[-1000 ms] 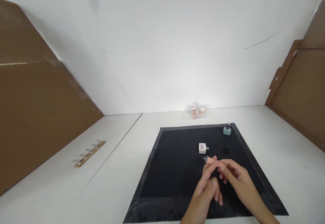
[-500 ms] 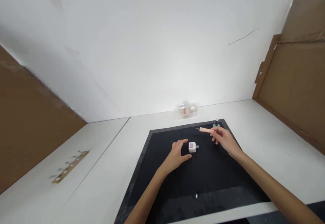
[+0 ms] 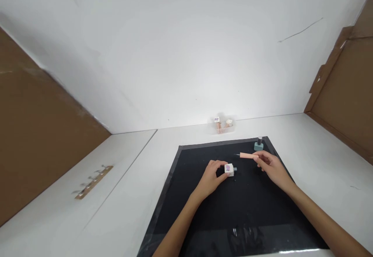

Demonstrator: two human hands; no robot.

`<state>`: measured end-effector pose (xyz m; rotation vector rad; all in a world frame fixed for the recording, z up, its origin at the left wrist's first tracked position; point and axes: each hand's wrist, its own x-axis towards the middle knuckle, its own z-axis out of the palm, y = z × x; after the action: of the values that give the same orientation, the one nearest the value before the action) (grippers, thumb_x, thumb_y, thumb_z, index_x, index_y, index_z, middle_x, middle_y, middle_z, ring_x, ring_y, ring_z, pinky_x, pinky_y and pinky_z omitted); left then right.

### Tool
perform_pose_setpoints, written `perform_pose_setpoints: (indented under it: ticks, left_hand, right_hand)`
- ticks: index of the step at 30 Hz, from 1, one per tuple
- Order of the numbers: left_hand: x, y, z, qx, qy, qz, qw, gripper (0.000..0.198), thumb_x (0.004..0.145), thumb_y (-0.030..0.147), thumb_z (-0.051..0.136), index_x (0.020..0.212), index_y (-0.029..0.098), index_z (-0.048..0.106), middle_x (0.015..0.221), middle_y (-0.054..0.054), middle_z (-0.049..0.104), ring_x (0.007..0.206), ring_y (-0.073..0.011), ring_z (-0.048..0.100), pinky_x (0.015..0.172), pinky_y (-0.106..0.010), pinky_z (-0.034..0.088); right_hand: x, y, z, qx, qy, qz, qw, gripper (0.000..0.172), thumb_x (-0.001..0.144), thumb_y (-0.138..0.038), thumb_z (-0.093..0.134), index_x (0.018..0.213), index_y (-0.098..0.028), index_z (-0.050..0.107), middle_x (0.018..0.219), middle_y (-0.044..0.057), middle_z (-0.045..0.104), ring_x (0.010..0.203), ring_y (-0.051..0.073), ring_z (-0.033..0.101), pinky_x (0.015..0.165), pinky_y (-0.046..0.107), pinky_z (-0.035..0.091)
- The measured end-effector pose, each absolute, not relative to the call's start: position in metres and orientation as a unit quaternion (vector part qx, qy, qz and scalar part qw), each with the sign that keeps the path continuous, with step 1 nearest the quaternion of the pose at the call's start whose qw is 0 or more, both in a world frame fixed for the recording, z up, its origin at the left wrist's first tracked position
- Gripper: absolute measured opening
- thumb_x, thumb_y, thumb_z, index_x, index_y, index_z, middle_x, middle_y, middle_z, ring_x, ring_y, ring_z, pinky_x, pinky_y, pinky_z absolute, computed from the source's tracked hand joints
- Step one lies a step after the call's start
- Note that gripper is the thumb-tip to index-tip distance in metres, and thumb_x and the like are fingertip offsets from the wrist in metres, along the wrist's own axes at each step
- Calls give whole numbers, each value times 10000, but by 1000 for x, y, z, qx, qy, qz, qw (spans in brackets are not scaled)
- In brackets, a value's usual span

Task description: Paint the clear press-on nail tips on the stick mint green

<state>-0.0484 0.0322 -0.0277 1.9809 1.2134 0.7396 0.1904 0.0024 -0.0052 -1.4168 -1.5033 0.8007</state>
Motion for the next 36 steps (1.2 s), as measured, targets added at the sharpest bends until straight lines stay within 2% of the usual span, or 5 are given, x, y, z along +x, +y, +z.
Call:
perform_pose_setpoints:
  ticks: [6,20,27,33,36]
  left_hand:
    - [-59,30,-21,710,487,331,386,253,778,290,594,1014,226,661,974,-38,644,813,-182,512,775,-312,424]
    - [-63,24,-12,678,464,376,429,251,766,318,602,986,213,660,979,-46,644,808,-176,485,780,-313,395]
    - [-60,22,-11,694,459,370,412,254,767,342,597,986,224,652,946,-41,636,810,-180,492,775,-313,410]
    - [-58,21,-7,703,423,365,440,233,767,297,596,969,192,647,920,-44,630,815,-175,532,763,-303,420]
    - [-59,20,-5,704,405,378,445,213,770,300,608,939,175,641,879,-41,620,798,-171,551,755,-298,438]
  right_hand:
    - [192,-3,5,-552,-657,260,442,252,856,-429,532,882,-216,664,839,52,648,695,184,597,601,290,494]
    - [193,-10,14,-511,-725,168,430,243,904,-422,480,918,-237,636,810,66,627,701,204,609,625,323,518]
    - [189,-11,10,-509,-732,184,414,226,893,-394,494,913,-246,663,852,85,644,693,211,604,617,335,515]
    - [184,-11,2,-483,-732,222,426,183,871,-342,547,919,-251,697,890,84,664,802,230,639,684,346,522]
    - [181,-12,1,-487,-730,233,420,207,871,-370,542,913,-246,702,850,79,671,757,224,637,654,343,520]
